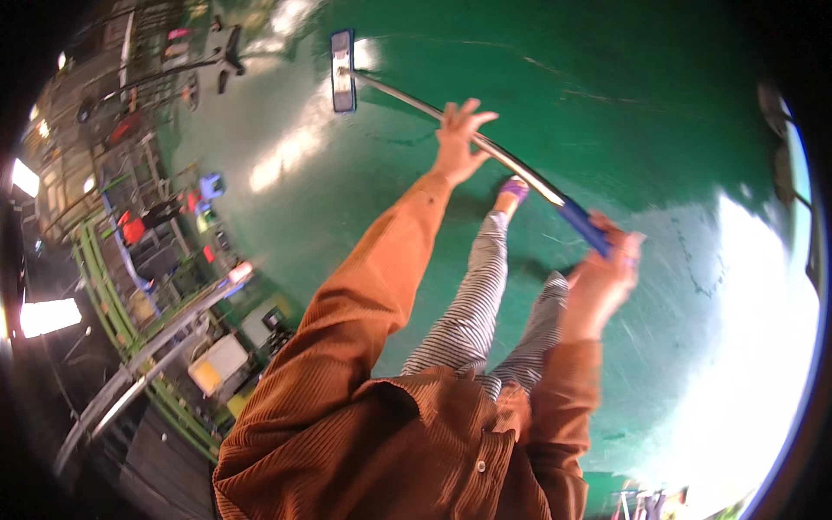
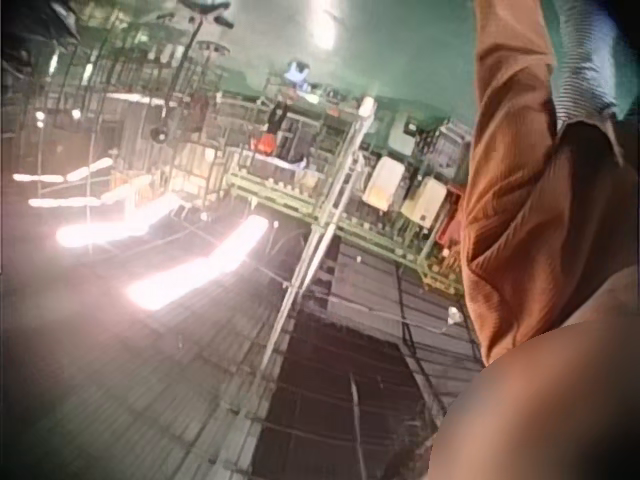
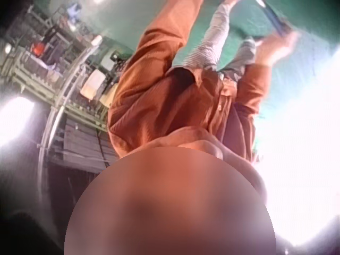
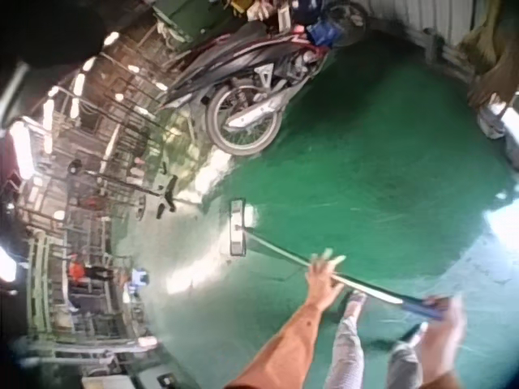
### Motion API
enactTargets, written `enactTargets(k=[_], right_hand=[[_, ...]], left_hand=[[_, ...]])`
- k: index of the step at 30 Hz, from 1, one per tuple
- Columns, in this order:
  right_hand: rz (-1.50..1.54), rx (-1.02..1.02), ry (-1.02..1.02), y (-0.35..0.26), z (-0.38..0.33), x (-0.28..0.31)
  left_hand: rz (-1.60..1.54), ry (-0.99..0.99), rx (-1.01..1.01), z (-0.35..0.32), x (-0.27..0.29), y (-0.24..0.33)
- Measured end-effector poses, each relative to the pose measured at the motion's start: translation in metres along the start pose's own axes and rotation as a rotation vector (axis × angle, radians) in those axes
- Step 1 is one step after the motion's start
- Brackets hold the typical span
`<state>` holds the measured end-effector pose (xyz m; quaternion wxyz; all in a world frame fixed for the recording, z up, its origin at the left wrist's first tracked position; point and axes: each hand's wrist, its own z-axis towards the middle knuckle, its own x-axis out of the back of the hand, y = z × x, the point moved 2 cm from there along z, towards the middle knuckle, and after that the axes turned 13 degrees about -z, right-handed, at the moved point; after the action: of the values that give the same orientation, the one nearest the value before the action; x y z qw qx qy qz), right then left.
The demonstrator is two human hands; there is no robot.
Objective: The person mops a green-painted floor in a workshop using a flat mop. They move a wooden stool to access areas underneath, then continue mopping around parked motorcycles and equipment. Later, they pour water from a red scoop onto the floor and continue mopping the wet area.
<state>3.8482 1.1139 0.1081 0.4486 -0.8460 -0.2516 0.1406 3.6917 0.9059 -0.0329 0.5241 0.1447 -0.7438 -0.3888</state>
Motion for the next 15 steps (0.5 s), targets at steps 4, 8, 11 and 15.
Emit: enactTargets(k=[4,8,11,15], right_hand=[[0.074,0.264,0.179,-0.084,0.026,0.201],[0.228,0.387,0.523,-0.147,-0.048,0.437],[0.351,0.524,0.440,-0.193,-0.158,0.554],[0.046,0.638,1.269,-0.238,-0.292,0.590]], left_hand=[[-0.345,-0.212,-0.222,-0.042,-0.108,0.163],[-0.580,-0.448,-0.467,-0.136,-0.211,0.319],[-0.659,-0.722,-0.565,-0.229,-0.264,0.429],[-0.758,-1.053,-0.670,-0.333,-0.314,0.545]])
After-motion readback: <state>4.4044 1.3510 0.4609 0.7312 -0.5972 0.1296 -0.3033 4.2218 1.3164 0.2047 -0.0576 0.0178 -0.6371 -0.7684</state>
